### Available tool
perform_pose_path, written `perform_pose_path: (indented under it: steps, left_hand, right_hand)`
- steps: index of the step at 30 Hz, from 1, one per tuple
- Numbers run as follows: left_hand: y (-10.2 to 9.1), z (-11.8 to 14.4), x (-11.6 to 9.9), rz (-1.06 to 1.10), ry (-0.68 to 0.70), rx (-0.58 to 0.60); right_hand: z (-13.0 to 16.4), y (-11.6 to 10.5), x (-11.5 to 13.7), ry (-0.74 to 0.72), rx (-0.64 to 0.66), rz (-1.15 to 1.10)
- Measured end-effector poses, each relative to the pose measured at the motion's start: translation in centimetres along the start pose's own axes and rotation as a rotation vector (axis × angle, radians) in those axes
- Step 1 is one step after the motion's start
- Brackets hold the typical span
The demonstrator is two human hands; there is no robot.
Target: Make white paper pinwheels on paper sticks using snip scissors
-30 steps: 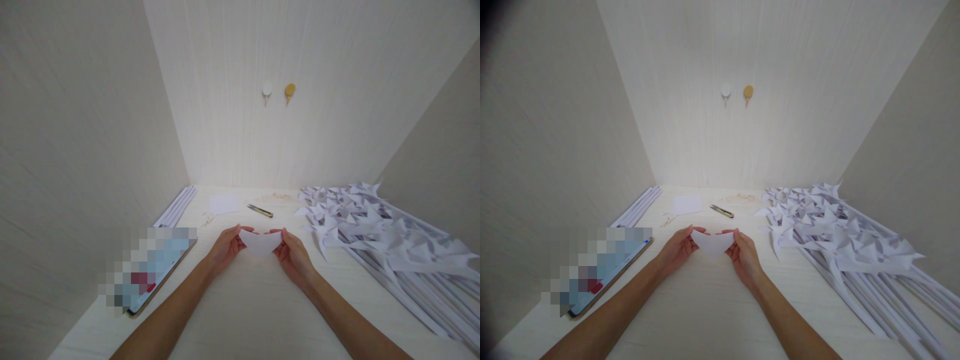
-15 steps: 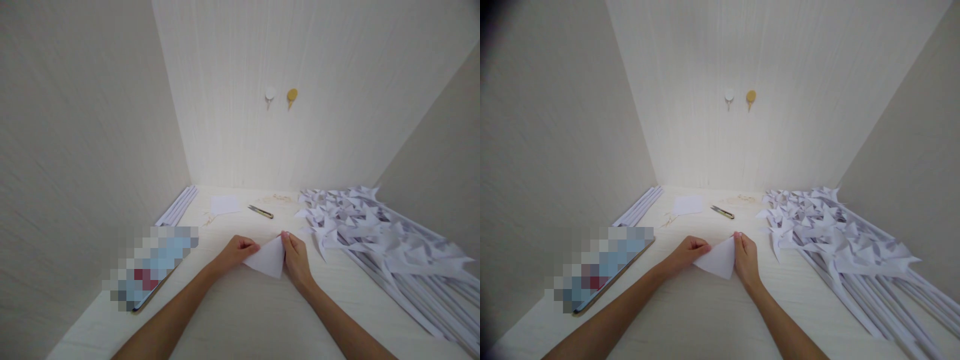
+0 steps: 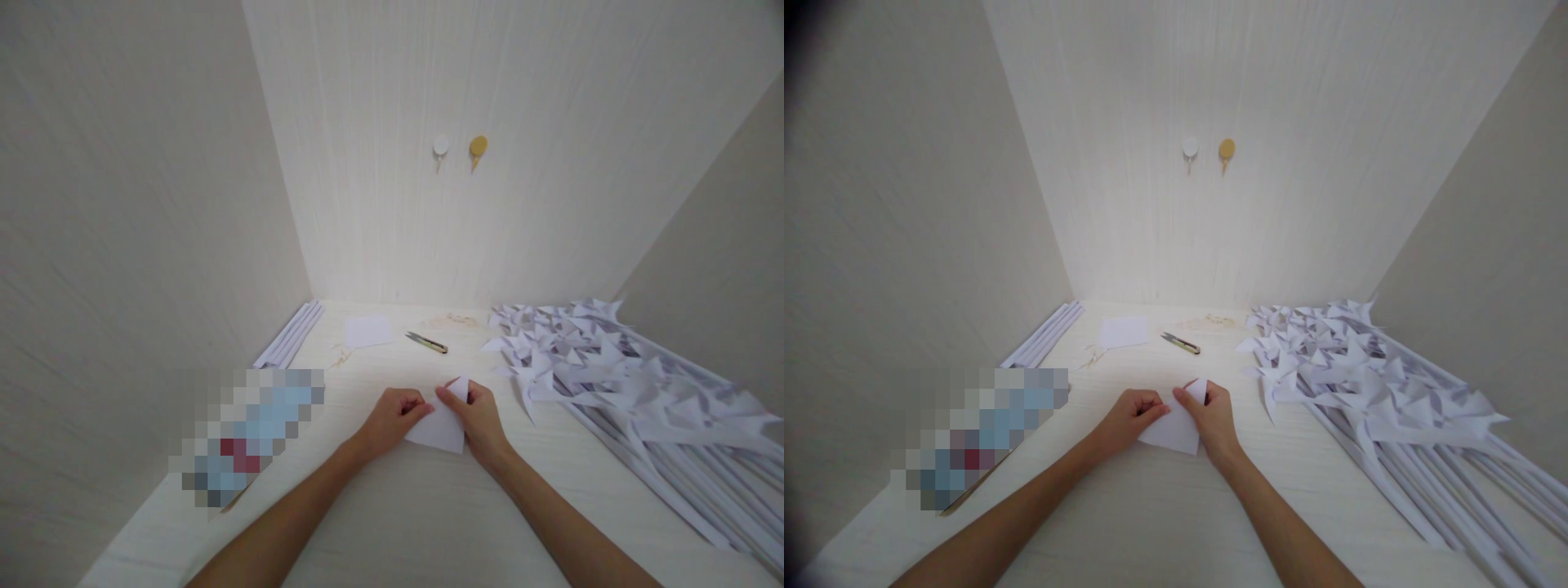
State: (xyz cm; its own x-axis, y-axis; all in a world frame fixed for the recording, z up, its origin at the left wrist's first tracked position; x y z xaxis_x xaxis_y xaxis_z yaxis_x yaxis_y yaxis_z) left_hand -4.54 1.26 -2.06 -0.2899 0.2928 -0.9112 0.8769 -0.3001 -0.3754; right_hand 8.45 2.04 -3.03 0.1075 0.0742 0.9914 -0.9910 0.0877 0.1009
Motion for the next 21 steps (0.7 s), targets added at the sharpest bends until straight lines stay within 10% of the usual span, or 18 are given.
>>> perform_pose_path:
  steps: [10,21]
  left_hand:
    - [0.46,0.07,-0.48,-0.062,0.015,0.007]
    - [0.89,0.10,-0.10,0.107,-0.059,0.108]
  right_hand:
    - [0.13,-0.03,-0.39,0.133,-0.006,-0.239]
    - [-0.01,0.11,-0.38,-0.012,0.059,-0.015]
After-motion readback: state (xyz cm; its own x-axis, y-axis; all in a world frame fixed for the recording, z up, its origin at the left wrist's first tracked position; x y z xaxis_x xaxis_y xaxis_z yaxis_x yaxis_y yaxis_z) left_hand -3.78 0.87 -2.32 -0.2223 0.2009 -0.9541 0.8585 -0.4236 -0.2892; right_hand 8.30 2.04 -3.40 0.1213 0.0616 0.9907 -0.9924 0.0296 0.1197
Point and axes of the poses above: each hand's wrist, its own z-axis away from the middle knuckle, its own y-axis out of the palm, x = y × z, the point moved 5 cm from there along -z, towards the middle knuckle, and after that the axes turned 5 degrees about y, right-handed, at the moved point
